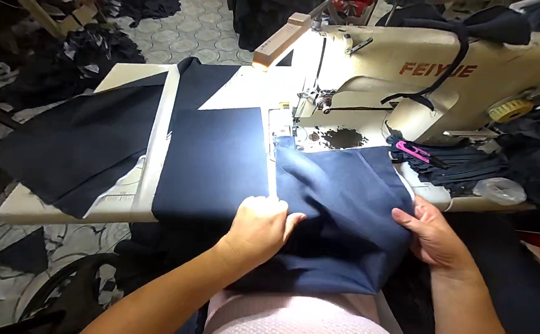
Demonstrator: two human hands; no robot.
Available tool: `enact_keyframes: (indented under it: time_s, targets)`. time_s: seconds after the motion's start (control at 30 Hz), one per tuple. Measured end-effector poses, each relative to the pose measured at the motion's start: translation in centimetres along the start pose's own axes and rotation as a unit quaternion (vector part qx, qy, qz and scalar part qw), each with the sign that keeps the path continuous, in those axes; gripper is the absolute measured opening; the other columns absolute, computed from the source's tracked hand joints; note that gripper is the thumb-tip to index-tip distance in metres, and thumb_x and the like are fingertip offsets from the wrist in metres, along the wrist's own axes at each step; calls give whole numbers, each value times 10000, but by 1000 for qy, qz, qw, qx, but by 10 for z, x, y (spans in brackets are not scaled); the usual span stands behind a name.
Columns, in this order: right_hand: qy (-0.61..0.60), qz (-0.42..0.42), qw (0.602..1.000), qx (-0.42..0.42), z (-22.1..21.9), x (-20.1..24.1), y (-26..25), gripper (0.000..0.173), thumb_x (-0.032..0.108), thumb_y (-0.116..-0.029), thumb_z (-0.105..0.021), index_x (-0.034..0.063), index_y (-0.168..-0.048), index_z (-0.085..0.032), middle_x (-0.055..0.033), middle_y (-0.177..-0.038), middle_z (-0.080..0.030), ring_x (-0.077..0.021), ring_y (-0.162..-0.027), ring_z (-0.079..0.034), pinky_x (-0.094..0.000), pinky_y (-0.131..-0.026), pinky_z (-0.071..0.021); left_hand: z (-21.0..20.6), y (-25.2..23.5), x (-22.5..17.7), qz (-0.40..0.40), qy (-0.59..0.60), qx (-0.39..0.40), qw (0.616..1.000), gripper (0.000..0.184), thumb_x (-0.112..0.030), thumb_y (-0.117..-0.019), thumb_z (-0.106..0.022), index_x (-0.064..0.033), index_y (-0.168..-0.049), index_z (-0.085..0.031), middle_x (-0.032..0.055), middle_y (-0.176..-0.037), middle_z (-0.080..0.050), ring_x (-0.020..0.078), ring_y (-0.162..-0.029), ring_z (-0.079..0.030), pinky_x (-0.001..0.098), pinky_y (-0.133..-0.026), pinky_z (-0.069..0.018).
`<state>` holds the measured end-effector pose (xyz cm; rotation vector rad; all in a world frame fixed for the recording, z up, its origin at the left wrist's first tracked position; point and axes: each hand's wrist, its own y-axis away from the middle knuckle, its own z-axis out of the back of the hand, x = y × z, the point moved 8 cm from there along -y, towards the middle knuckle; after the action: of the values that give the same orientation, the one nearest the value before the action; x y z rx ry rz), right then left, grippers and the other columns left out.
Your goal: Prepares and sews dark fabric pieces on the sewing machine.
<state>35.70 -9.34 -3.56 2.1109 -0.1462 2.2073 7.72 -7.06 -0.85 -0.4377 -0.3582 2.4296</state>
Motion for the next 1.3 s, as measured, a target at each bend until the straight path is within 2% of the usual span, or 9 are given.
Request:
enact_keyframes:
  time_s: [0.1,0.23,0.37,0.5,0.7,0.87,1.0,1.17,1.3]
  targets:
    - [111,9,994,-17,18,-1,-12,345,68,-892,-650,44,-1230,-587,41,-973,-734,-18,-872,-719,-214,-806,-614,2,-13,6,10,20,-47,999,362,-281,-1005,-590,-21,-768,-676,118,-714,-627,284,-691,-681,444,-592,-554]
    - [45,86,995,5,16,23,-15,358,215,-887,-698,141,-1229,-618,90,-1009,-740,-13,-915,-713,-221,-830,-611,-40,-29,33,36,37,90,995,555,-411,-1046,-519,-11,-1428,-566,220,-1541,-481,375,-1456,-438,654,-1146,-330]
    - [195,108,973,-63,31,44,-27,302,135,-877,-670,144,-1175,-624,93,-919,-700,11,-806,-679,-205,-733,-596,-35,-36,37,-31,63,49,996,443,-414,-1008,-574,-52,-1231,-699,181,-1357,-617,367,-1293,-567,619,-1039,-429]
    - [457,177,868,-76,6,60,-56,416,78,-942,-691,-90,-1309,-593,-306,-1289,-618,-436,-1185,-623,-600,-990,-512,-42,-45,60,-2,52,93,994,748,-656,-935,-536,-57,-1377,-603,182,-1565,-468,396,-1512,-330,629,-1200,-249]
    - [436,382,791,192,-137,49,-74,370,222,-940,-648,16,-1242,-707,-163,-1343,-653,-308,-1332,-569,-477,-1130,-448,-42,-57,68,-53,84,148,984,920,-686,-906,-569,-35,-1541,-430,156,-1571,-470,317,-1496,-385,566,-1210,-271]
    - [588,101,711,371,-136,3,-74,673,478,-1053,-502,221,-1640,-293,-136,-1719,-171,-460,-1571,-91,-771,-1153,-161,-32,-58,68,-86,36,44,995,769,-602,-936,-575,-2,-1416,-570,178,-1478,-560,322,-1418,-490,555,-1158,-377]
    - [641,-94,658,383,-112,4,-35,891,588,-1015,-512,195,-1675,-60,-238,-1712,50,-581,-1530,-1,-801,-1118,-181,-35,-44,55,-85,21,83,993,648,-554,-1010,-487,-32,-1366,-632,144,-1410,-624,296,-1331,-578,536,-1096,-438]
    - [574,148,747,300,-125,17,-53,544,445,-1070,-441,73,-1441,-582,-207,-1525,-506,-413,-1467,-410,-698,-1159,-280,-40,-49,47,-131,102,75,983,653,-522,-1042,-438,-40,-1473,-535,125,-1611,-429,276,-1533,-330,507,-1225,-292]
    - [467,329,763,302,-143,-11,-73,520,380,-1081,-368,90,-1459,-577,-137,-1542,-517,-340,-1502,-383,-635,-1216,-237,-34,-50,45,-109,64,81,989,521,-412,-1032,-498,-8,-1321,-656,172,-1365,-650,299,-1308,-604,543,-1102,-437]
